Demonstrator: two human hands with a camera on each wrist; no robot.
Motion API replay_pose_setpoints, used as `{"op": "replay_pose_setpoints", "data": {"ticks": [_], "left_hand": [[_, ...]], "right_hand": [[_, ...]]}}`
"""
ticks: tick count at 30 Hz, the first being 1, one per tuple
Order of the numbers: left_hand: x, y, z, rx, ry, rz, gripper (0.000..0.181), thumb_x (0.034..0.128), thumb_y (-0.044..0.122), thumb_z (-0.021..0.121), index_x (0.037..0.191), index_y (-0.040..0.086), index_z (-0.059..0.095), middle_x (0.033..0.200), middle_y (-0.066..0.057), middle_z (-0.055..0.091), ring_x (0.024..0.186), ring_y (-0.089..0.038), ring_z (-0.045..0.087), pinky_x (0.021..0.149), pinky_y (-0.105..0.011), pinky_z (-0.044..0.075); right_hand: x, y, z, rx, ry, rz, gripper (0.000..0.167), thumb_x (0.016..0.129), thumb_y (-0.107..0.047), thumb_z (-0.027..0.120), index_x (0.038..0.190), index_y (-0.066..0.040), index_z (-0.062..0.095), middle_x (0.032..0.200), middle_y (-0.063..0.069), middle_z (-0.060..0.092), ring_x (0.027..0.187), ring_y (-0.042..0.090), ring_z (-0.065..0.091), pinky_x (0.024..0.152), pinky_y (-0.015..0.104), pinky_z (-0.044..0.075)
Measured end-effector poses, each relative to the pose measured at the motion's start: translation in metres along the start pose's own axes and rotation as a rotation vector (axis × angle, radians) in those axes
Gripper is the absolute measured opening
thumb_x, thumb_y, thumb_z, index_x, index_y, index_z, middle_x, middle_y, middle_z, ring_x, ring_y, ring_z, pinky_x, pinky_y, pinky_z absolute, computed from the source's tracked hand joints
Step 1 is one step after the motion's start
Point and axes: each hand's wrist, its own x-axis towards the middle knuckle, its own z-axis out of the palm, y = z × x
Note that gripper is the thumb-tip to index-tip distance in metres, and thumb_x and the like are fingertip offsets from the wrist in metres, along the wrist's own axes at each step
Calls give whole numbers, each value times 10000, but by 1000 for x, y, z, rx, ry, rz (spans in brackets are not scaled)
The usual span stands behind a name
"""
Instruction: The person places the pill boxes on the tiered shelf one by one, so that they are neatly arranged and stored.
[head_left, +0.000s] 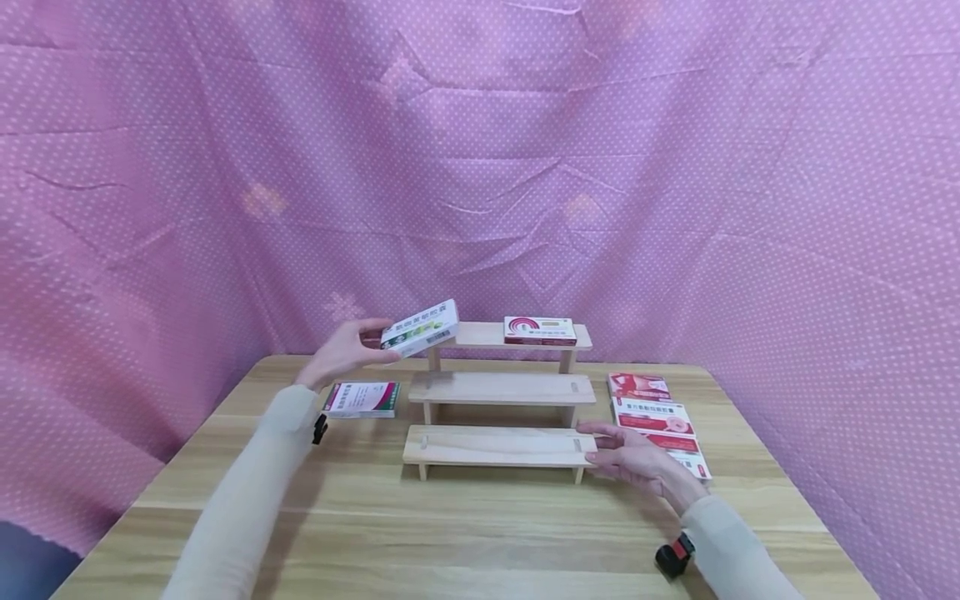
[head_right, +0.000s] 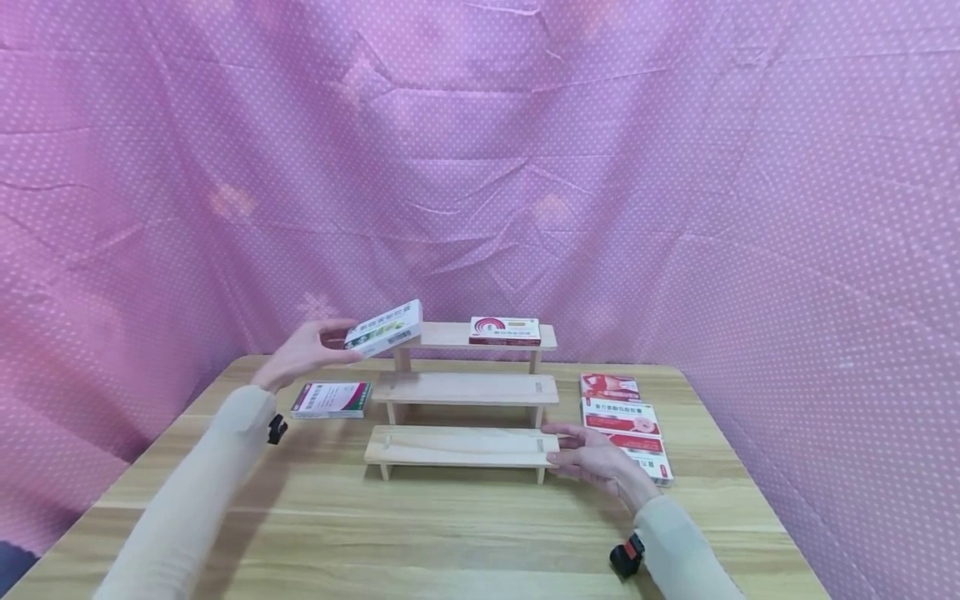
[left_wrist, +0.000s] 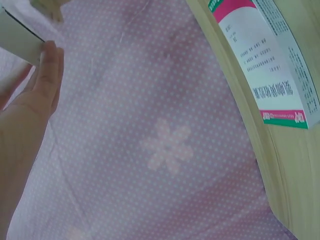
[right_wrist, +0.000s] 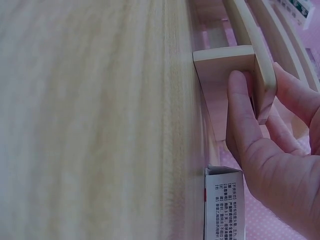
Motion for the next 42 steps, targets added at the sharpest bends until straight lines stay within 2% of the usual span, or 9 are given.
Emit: {"op": "replay_pose_setpoints", "data": {"ticks": [4,11,18,22,28,35,42], "left_hand": [[6,2,8,-5,20,8,806,759,260,843,1426,13,462,1282,-201,621,1135,-321,625,927,-353,570],[17,12,20,-28,30,19,870,718,340,867,1433,46,467,1289,-153,630,1143,-280,633,948,-363,562],[28,25,30,-126,14,22,832,765,181,837,1464,30,413,1354,-192,575,1233,-332,570,970,-357,549],[34,27,37,-143,-3,20,792,791,134,810,1465,28,408,1365,-200,562,1248,-344,555,974,-341,547],[42,32,43,-92,-15,3,790,779,169,820,1456,46,431,1328,-167,599,1199,-307,591,994,-389,535],[52,36,40,37,-46,11,849,724,249,858,1434,16,454,1249,-136,629,1132,-283,605,984,-409,529],[57,37,36,83,-85,-5,867,739,261,850,1450,1,426,1257,-144,616,1166,-302,578,1007,-436,505]], "right_hand": [[1,-1,0,8,22,8,637,927,-42,639,1495,-27,351,1258,124,569,1049,179,652,958,337,560],[1,-4,0,4,26,5,618,926,-34,637,1485,-30,372,1292,147,537,1072,209,639,985,380,547],[0,-5,-2,14,19,0,630,925,-35,640,1489,-26,360,1268,142,542,1059,205,636,951,338,565],[0,-4,-2,25,22,11,619,926,-37,640,1485,-38,375,1255,139,546,1055,208,638,946,331,567],[0,-2,-2,18,14,2,627,929,-25,631,1491,-18,354,1262,135,551,1061,203,634,953,347,564],[1,-2,-2,15,22,-1,625,925,-26,637,1487,-21,365,1261,132,553,1062,204,630,955,353,564],[3,0,-2,-8,14,-12,610,927,-32,636,1480,-25,379,1286,144,539,1075,199,628,975,370,553]]}}
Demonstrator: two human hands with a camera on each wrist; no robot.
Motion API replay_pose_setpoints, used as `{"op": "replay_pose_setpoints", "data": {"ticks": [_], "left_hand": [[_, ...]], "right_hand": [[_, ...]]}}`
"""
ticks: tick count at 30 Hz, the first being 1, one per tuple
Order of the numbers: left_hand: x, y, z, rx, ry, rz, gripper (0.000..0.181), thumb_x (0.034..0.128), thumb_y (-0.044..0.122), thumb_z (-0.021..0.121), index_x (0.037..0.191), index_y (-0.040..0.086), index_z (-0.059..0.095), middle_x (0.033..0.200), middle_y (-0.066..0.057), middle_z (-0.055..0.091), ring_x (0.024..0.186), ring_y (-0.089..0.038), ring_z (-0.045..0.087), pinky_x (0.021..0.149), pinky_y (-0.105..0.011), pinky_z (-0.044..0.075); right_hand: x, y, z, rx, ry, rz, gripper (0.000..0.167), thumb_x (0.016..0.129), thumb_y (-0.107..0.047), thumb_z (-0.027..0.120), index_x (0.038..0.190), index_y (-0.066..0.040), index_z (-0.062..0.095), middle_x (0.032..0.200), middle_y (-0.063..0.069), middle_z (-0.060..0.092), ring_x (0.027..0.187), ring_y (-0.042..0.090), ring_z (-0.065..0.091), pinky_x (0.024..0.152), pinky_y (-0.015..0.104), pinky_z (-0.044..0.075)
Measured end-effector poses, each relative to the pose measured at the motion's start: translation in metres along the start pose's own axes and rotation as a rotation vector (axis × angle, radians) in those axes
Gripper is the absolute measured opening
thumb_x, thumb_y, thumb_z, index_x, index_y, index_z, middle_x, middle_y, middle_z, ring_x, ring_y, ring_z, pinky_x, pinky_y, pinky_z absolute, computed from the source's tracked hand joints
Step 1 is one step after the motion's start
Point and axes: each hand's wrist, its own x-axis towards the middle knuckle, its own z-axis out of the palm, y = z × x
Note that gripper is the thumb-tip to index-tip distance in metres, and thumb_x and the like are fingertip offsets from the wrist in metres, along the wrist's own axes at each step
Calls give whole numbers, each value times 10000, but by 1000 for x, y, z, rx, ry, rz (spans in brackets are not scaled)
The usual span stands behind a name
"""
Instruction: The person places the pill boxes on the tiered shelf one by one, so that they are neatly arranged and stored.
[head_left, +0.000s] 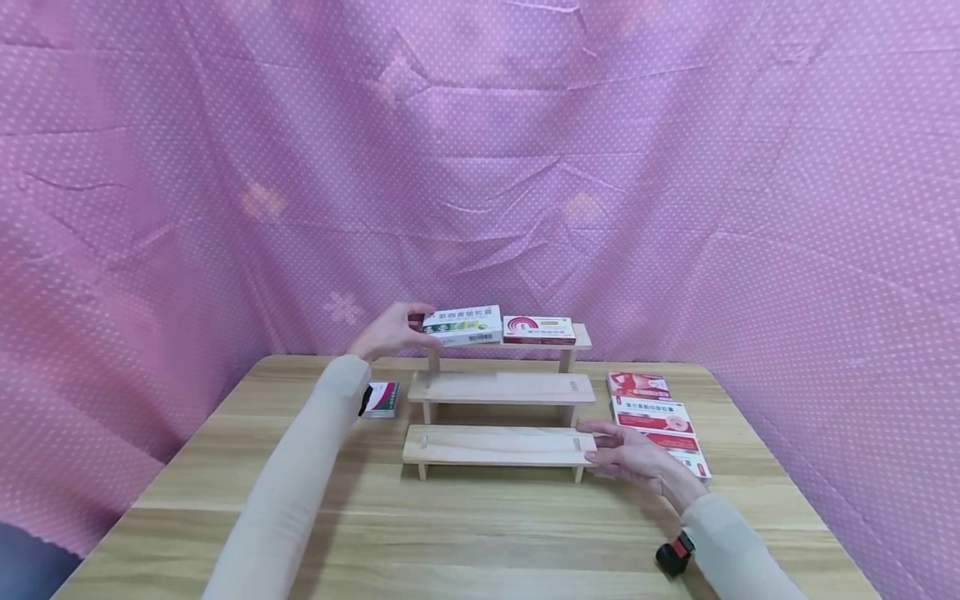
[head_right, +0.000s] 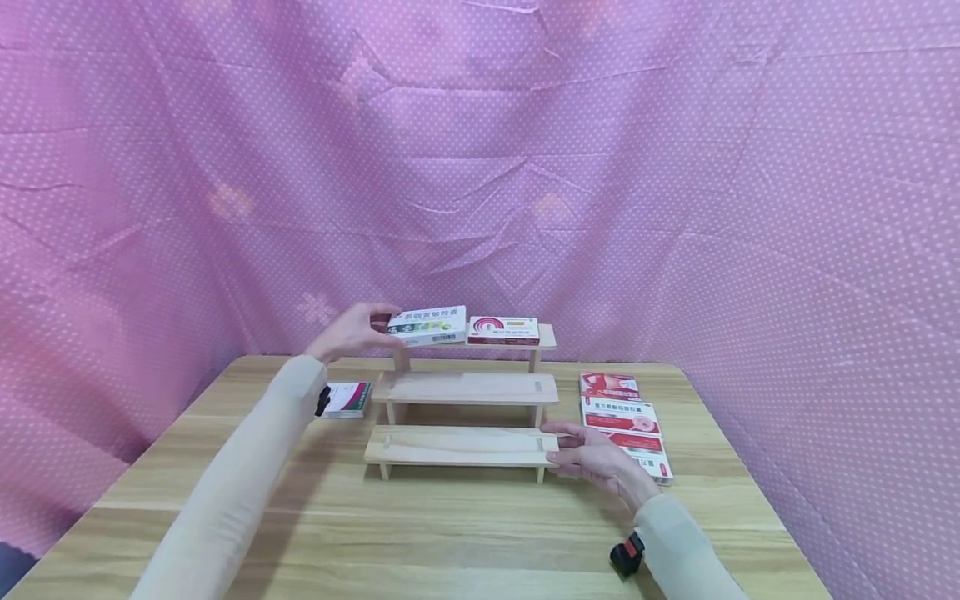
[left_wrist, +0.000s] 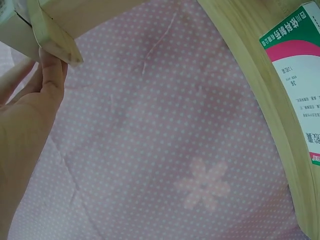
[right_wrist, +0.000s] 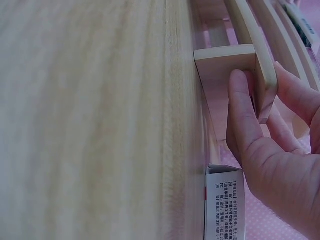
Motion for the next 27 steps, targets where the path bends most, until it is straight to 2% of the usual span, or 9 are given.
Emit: {"op": "replay_pose_setpoints", "data": {"ticks": [6,13,17,20,24,27], "left_hand": [[2,1,0,9,-8,-6,886,736,260,851,1462,8,411,1291,-145,599,1200,-312,560,1017,-433,505],[3,1,1,-33,-19,1,856,754,203,840,1466,18,402,1301,-169,600,1205,-323,565,1023,-435,503],[-8,17,2,-36,-42,11,842,788,158,809,1475,-33,359,1337,-240,561,1229,-371,544,1039,-448,494],[-9,19,3,-42,-51,14,840,814,106,779,1491,-55,308,1370,-278,516,1251,-405,515,1062,-476,472],[1,4,4,-57,-33,30,883,806,118,793,1515,-10,284,1385,-251,505,1252,-399,505,1076,-500,453],[2,0,4,-66,-22,40,903,793,148,812,1519,15,292,1392,-225,506,1258,-387,502,1078,-501,452]], "right_hand": [[1,0,-1,2,-6,1,605,927,-39,637,1479,-37,389,1281,141,537,1077,202,631,983,371,548],[0,-1,0,11,4,9,617,924,-41,642,1483,-36,380,1248,130,553,1065,208,633,971,363,555],[-2,-1,1,9,-2,8,624,930,-32,631,1490,-21,356,1254,131,555,1063,202,633,968,365,557],[-2,-1,2,19,-7,6,623,929,-19,627,1490,-16,354,1245,129,562,1058,202,635,958,359,562],[-1,0,1,23,-14,2,630,928,-15,626,1492,-6,344,1238,126,562,1059,200,635,955,351,564],[-1,-1,1,16,-12,5,636,929,-24,629,1496,-8,339,1257,134,551,1064,199,633,960,350,561]]}}
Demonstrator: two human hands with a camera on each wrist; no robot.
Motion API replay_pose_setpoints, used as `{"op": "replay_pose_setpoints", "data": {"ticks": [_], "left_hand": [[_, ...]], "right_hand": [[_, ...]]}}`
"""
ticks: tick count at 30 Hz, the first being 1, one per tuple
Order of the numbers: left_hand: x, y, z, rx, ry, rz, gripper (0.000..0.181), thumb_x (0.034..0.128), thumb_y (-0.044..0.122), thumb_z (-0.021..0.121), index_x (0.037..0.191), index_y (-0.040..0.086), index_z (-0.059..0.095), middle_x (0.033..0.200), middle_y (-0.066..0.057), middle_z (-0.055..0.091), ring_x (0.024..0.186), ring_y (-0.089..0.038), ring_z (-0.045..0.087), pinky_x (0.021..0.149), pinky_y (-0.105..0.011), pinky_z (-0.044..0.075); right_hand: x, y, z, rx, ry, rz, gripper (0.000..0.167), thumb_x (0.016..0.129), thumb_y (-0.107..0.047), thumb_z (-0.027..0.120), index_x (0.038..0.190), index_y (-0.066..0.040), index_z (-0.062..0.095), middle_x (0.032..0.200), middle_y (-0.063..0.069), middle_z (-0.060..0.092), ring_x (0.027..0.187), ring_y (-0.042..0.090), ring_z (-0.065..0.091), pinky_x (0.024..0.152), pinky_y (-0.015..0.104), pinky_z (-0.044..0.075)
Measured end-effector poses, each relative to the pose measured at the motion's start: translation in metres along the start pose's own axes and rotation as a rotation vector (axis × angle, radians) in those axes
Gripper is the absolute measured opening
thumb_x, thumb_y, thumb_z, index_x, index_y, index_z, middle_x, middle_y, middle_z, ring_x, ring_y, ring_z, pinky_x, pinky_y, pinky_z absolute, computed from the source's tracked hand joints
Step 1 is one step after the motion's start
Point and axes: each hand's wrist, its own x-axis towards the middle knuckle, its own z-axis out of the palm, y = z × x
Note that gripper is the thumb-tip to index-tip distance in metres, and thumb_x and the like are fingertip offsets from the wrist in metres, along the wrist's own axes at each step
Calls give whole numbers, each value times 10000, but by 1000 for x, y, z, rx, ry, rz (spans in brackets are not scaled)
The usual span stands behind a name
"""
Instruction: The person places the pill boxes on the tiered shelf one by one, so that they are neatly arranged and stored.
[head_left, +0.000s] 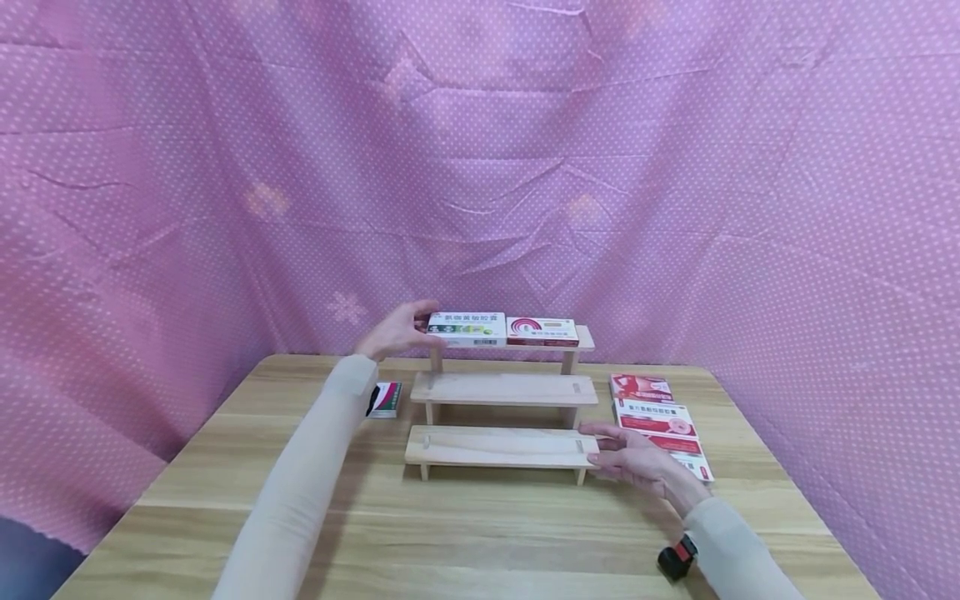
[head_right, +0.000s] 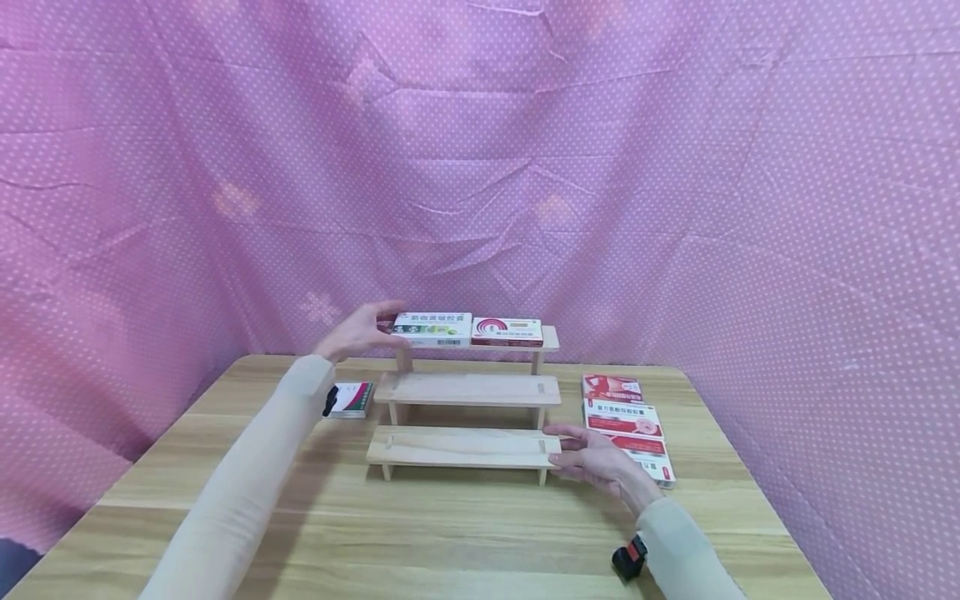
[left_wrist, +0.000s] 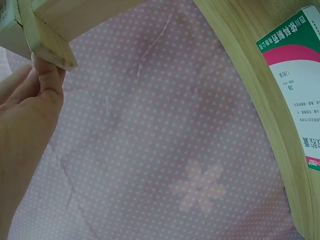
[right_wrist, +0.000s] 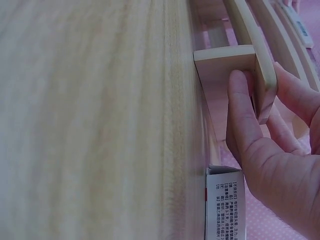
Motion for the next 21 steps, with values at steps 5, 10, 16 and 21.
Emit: {"op": "replay_pose_setpoints", "data": {"ticks": [5,10,16,21], "left_hand": [[0,0,0,6,5,0,877,810,145,799,1520,27,297,1423,-198,485,1299,-379,470,1096,-497,437],[-1,1,1,0,13,-14,865,814,135,794,1521,44,304,1416,-185,492,1292,-369,476,1093,-491,440],[-1,-1,0,12,17,-6,892,810,178,805,1527,40,292,1412,-174,503,1256,-345,501,1062,-475,465],[1,-4,0,27,18,12,890,809,181,805,1525,35,295,1401,-170,518,1243,-336,512,1052,-469,473]], "right_hand": [[0,0,1,-16,10,-2,635,928,-39,636,1494,-18,348,1292,149,519,1072,197,634,959,350,561],[0,-1,2,-1,9,0,620,927,-19,630,1487,-20,364,1276,144,536,1066,199,633,951,354,565],[0,-1,2,24,13,12,600,927,-19,629,1478,-38,391,1253,142,543,1063,210,632,955,351,564],[1,0,2,27,30,21,601,919,-29,646,1471,-50,410,1250,141,547,1060,213,635,948,349,567]]}}
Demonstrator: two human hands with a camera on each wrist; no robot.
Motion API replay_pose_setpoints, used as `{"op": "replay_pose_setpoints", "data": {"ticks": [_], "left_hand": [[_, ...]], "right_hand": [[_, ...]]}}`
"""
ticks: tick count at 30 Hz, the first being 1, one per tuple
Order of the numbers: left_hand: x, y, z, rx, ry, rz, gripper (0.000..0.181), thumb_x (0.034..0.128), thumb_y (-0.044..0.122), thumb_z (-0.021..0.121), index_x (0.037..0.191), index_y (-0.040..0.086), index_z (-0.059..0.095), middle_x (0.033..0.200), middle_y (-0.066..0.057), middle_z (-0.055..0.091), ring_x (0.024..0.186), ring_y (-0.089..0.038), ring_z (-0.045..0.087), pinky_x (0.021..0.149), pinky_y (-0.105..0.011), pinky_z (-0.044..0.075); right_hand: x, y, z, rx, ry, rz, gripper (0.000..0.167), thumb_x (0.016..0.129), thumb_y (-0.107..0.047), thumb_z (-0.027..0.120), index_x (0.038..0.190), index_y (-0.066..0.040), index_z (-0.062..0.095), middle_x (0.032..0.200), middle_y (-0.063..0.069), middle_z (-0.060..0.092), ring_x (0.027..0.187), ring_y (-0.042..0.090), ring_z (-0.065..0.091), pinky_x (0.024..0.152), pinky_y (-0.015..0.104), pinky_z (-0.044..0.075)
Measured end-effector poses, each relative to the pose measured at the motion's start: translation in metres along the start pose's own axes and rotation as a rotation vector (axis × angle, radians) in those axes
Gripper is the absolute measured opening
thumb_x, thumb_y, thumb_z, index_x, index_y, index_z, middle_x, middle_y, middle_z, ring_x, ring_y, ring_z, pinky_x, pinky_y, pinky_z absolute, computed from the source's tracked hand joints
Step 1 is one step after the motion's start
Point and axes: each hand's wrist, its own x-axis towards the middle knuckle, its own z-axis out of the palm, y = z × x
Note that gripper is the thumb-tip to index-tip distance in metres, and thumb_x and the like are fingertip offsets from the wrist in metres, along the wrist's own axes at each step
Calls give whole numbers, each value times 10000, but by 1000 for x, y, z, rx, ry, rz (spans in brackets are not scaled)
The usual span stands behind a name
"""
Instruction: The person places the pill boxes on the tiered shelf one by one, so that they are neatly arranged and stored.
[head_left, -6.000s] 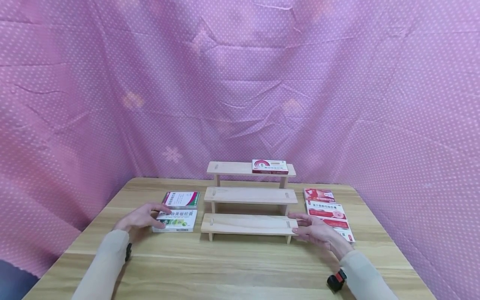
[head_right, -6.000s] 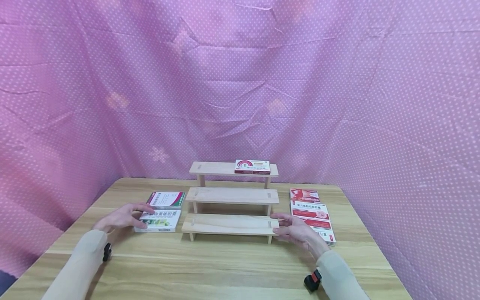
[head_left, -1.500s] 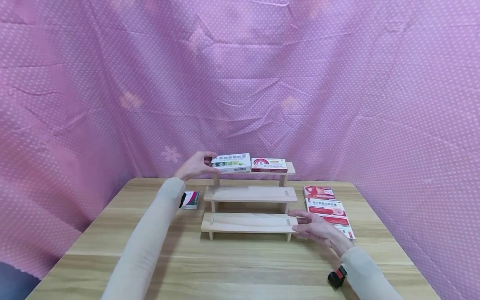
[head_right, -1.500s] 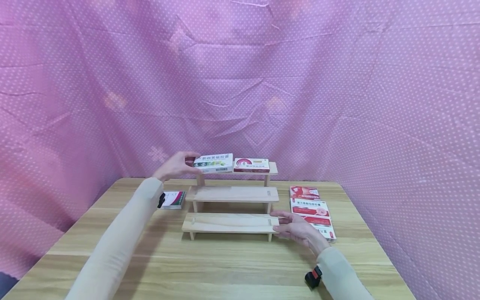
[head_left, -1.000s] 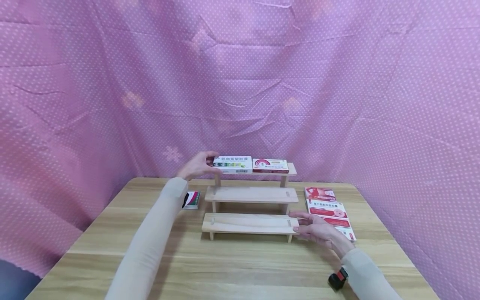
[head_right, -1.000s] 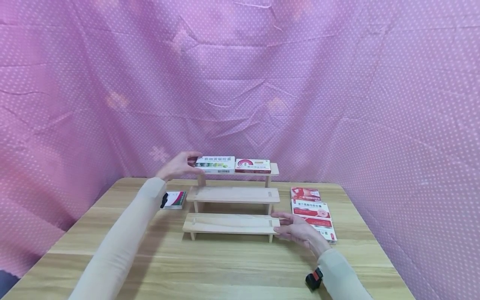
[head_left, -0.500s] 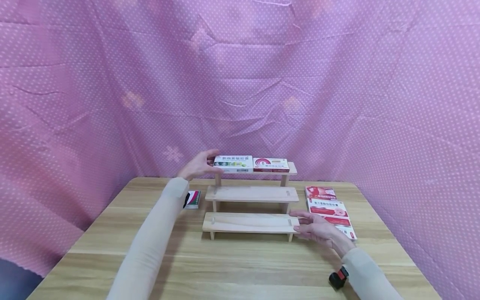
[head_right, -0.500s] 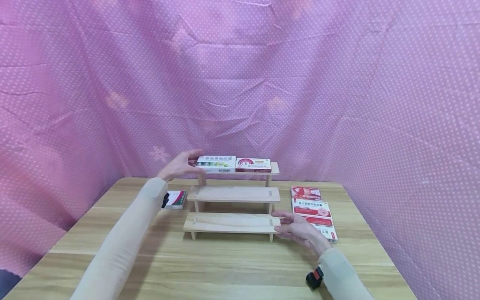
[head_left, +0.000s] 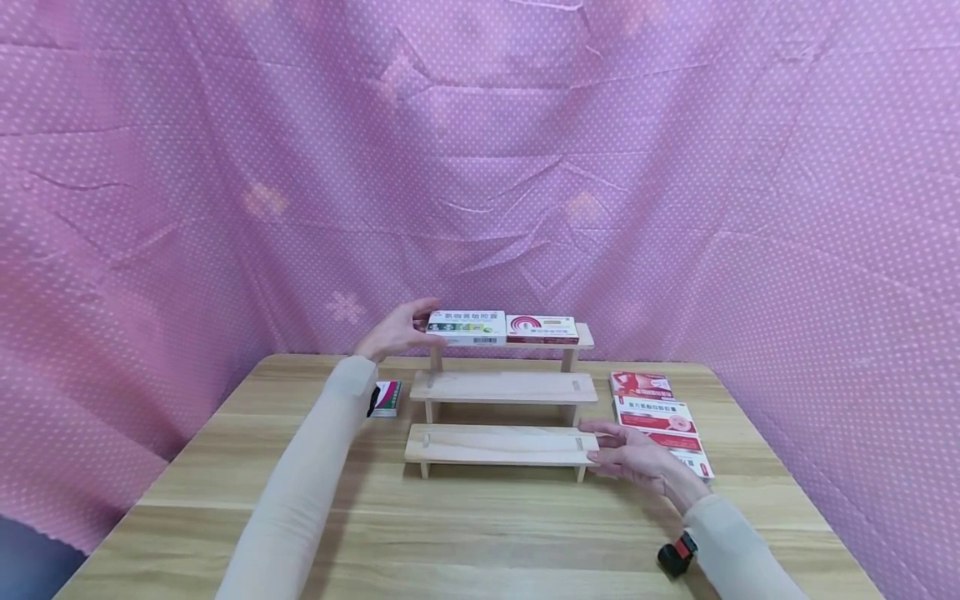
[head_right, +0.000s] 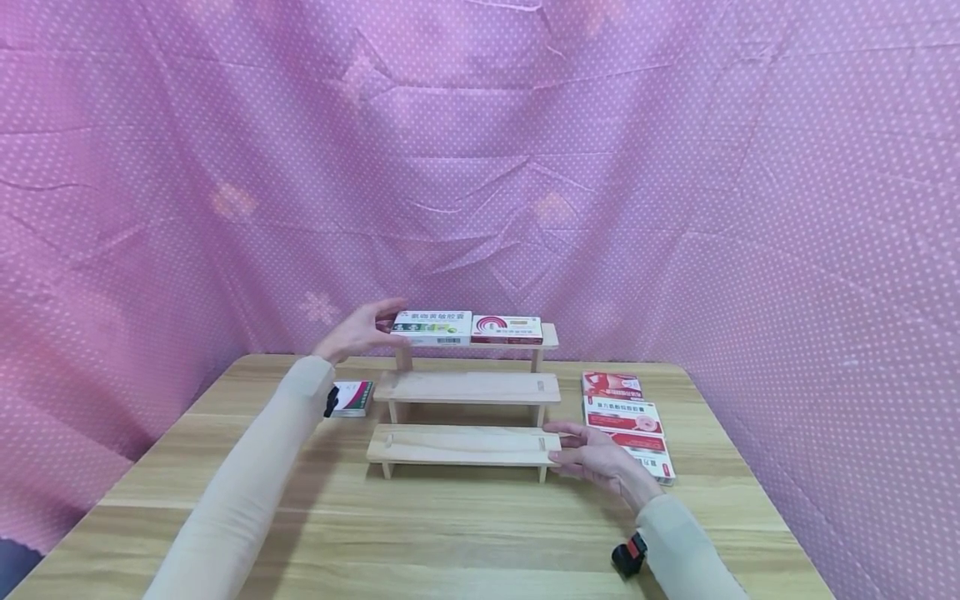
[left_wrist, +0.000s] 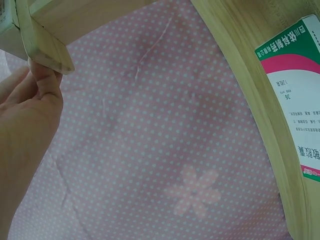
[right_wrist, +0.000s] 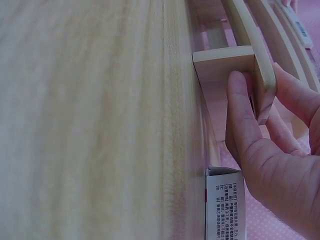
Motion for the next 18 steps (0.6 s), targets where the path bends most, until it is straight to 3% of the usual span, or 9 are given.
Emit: {"op": "replay_pose_setpoints", "data": {"ticks": [6,11,18], "left_hand": [[-2,-2,-1,-62,2,-15,930,785,243,824,1529,62,296,1431,-175,494,1292,-350,486,1107,-489,424],[-8,-6,-6,-82,45,-37,874,823,387,777,1515,89,335,1528,-162,404,1396,-342,394,1170,-517,335],[-13,-7,-11,-165,118,-43,663,907,365,694,1458,102,435,1447,-145,505,1322,-329,481,1116,-534,405]], "right_hand": [[0,1,0,-28,-17,-21,629,920,-25,642,1485,-20,367,1258,133,551,1066,200,629,954,352,564],[0,3,0,-29,-18,-20,627,924,-26,638,1487,-21,364,1271,134,549,1072,198,628,961,356,560],[1,2,0,-30,4,-11,611,918,-50,657,1474,-44,404,1279,139,517,1070,195,633,970,362,555]]}}
